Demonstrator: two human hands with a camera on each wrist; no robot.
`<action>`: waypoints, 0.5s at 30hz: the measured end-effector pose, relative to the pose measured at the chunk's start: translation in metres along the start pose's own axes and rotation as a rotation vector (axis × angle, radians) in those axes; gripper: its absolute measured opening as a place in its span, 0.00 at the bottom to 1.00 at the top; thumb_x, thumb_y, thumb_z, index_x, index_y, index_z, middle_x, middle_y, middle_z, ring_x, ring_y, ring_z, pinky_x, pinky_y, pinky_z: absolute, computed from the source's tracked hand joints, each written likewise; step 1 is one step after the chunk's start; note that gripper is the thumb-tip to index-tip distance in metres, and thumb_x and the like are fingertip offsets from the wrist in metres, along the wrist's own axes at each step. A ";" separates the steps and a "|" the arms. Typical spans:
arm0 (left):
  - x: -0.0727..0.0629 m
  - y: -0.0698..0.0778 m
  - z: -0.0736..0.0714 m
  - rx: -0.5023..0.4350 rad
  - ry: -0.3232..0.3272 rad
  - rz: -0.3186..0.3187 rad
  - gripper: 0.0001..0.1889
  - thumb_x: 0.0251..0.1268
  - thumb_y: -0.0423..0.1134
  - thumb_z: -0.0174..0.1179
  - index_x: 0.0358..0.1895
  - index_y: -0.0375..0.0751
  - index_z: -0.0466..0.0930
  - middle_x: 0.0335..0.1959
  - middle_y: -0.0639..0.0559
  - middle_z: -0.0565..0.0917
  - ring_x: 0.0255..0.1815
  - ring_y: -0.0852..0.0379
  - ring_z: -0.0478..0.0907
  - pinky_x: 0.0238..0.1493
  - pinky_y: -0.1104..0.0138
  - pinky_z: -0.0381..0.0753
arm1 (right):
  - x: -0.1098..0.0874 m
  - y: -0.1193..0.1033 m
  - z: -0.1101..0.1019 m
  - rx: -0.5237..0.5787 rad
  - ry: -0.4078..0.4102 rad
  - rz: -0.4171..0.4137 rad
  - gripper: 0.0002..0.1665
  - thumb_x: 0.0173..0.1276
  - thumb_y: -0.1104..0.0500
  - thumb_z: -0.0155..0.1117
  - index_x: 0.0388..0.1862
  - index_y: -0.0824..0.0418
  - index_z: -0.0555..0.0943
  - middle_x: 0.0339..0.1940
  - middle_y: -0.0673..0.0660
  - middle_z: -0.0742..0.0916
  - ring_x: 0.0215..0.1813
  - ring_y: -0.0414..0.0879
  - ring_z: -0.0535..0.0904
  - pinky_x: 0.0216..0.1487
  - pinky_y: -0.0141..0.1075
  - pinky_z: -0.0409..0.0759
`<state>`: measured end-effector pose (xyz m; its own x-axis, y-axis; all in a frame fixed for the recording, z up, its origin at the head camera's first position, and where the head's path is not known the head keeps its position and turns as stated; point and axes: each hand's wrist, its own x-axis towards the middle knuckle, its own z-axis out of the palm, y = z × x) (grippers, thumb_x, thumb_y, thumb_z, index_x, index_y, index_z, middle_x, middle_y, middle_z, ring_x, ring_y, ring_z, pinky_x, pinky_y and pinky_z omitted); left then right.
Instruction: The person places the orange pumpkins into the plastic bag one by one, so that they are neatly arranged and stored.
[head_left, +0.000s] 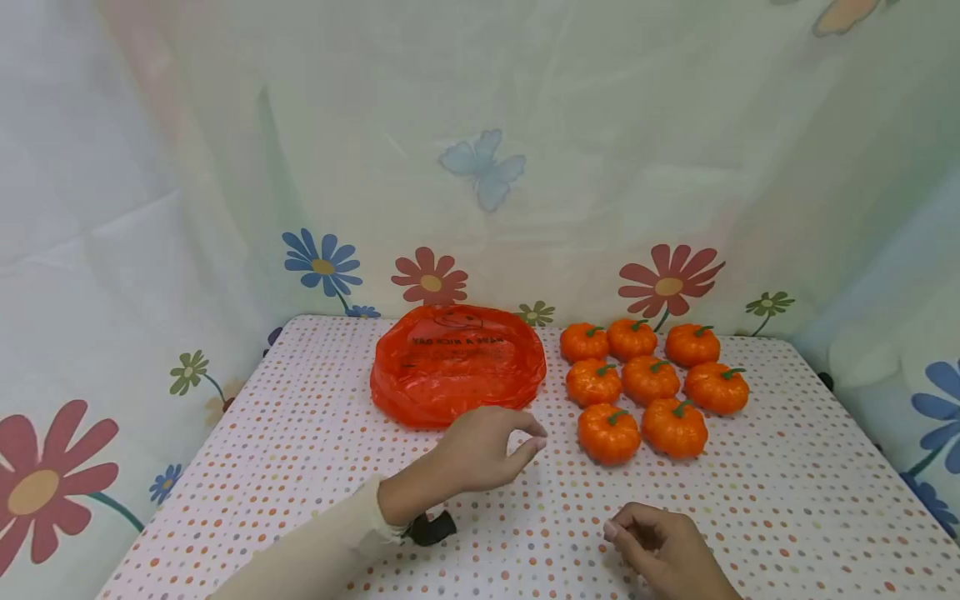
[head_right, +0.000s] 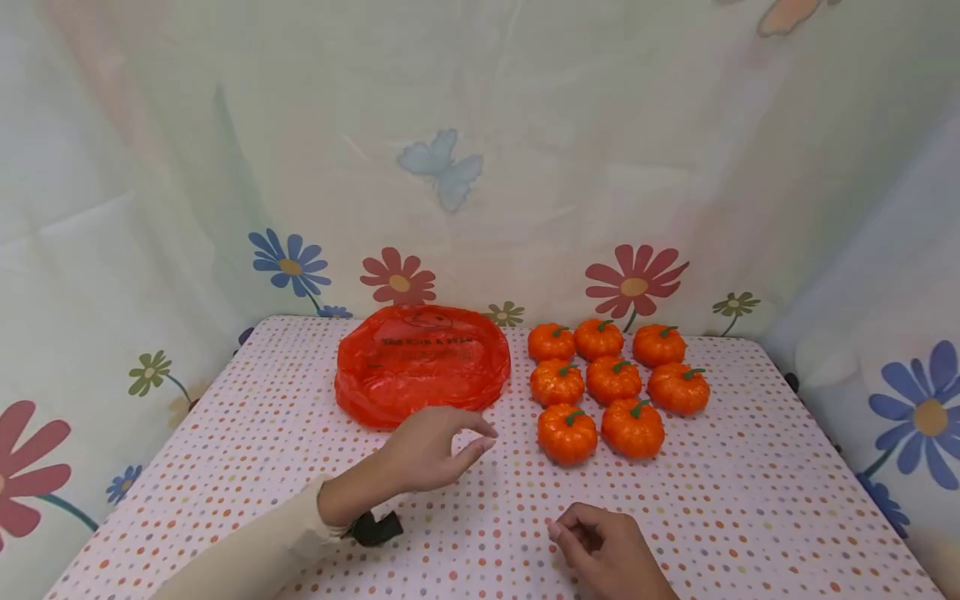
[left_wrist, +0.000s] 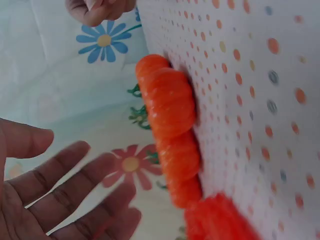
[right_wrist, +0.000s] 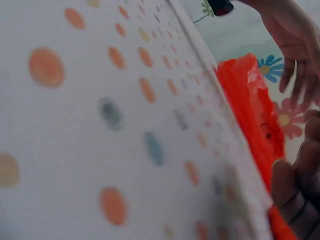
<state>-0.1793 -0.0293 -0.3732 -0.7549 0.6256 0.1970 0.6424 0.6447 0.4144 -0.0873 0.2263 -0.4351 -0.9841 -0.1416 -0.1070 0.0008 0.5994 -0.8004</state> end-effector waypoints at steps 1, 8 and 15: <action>0.009 0.001 0.004 -0.048 -0.007 -0.009 0.13 0.73 0.51 0.53 0.52 0.56 0.84 0.48 0.64 0.87 0.51 0.64 0.83 0.48 0.70 0.82 | 0.001 0.005 0.000 0.065 -0.001 -0.009 0.12 0.72 0.56 0.61 0.32 0.63 0.82 0.22 0.50 0.84 0.20 0.38 0.76 0.24 0.31 0.79; 0.061 0.009 0.039 -0.299 -0.076 -0.145 0.22 0.68 0.57 0.58 0.62 0.57 0.75 0.59 0.61 0.80 0.59 0.59 0.78 0.54 0.67 0.79 | 0.002 0.028 -0.005 0.332 0.136 -0.111 0.14 0.75 0.63 0.55 0.29 0.69 0.79 0.17 0.52 0.79 0.18 0.45 0.75 0.19 0.36 0.77; 0.082 0.012 0.072 -0.204 -0.110 -0.202 0.38 0.56 0.63 0.66 0.69 0.54 0.68 0.63 0.56 0.75 0.58 0.60 0.75 0.57 0.68 0.77 | 0.004 0.040 0.002 0.424 0.177 -0.229 0.13 0.74 0.69 0.52 0.28 0.71 0.76 0.14 0.51 0.78 0.16 0.45 0.73 0.15 0.36 0.75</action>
<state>-0.2233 0.0616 -0.4161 -0.8387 0.5445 -0.0009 0.4322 0.6668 0.6071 -0.0905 0.2483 -0.4683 -0.9825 -0.0740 0.1712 -0.1825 0.1915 -0.9644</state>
